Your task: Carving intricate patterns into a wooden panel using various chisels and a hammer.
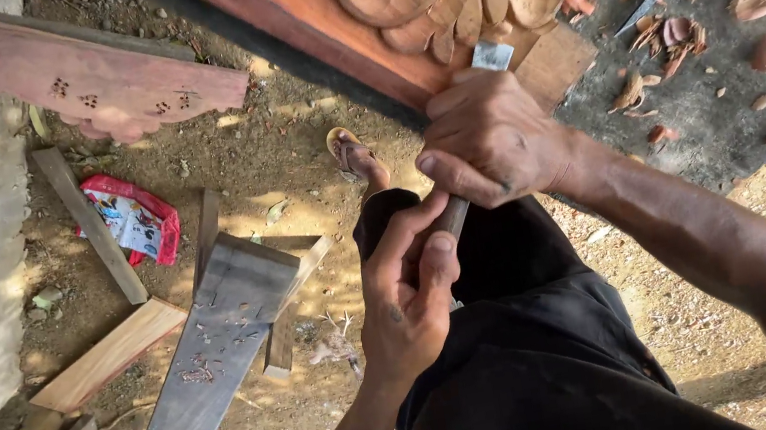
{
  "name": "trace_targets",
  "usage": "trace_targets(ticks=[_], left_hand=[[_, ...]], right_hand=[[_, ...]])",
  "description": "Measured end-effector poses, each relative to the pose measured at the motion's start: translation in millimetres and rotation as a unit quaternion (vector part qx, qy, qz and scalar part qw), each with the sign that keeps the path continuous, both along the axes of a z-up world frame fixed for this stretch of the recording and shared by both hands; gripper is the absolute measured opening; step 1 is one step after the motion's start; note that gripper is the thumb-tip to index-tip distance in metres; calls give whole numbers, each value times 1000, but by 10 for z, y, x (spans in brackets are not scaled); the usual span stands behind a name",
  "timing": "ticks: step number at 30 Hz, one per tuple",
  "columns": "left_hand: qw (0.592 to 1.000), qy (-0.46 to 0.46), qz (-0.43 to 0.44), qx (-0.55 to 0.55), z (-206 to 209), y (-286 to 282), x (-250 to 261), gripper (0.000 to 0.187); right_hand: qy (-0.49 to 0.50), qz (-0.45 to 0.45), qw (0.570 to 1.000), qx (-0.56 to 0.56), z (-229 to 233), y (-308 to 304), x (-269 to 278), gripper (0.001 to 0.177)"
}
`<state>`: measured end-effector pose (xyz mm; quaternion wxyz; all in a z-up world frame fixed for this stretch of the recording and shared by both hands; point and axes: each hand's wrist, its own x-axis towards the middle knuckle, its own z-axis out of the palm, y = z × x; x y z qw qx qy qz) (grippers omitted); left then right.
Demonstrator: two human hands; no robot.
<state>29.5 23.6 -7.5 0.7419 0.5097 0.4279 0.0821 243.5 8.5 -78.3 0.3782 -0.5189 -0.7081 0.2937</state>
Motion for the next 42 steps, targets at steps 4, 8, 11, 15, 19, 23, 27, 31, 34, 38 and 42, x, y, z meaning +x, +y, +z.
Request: trace_targets(ticks=[4,8,11,15,19,23,27,31,34,38,42], left_hand=[[999,-20,1,-28,-61,138,54,30],[1000,-13,-22,1,46,335,38,28],[987,-19,-73,142,207,301,90,27],[984,-13,-59,166,149,77,2,29],[999,49,-8,-10,-1,-159,-179,36],[997,59,-7,54,69,-192,-11,37],[993,62,6,100,191,-308,128,37],[994,78,45,65,145,-407,260,37],[993,86,77,28,155,-549,294,39],[991,73,104,31,162,-611,396,41],[989,74,125,28,155,-708,452,42]], right_hand=[[7,-34,999,0,63,27,17,34],[-18,-54,998,10,-4,63,-54,35],[-38,-51,996,58,-68,-29,-35,34],[-20,8,994,112,-56,-39,21,29],[8,54,998,31,-68,-72,-42,39],[36,53,998,19,1,-10,49,39],[59,76,995,9,21,-37,82,40],[58,77,995,3,46,-20,189,38],[64,102,993,-15,48,-23,211,39],[87,124,988,-40,104,18,282,41],[78,135,988,-24,52,3,305,41]])
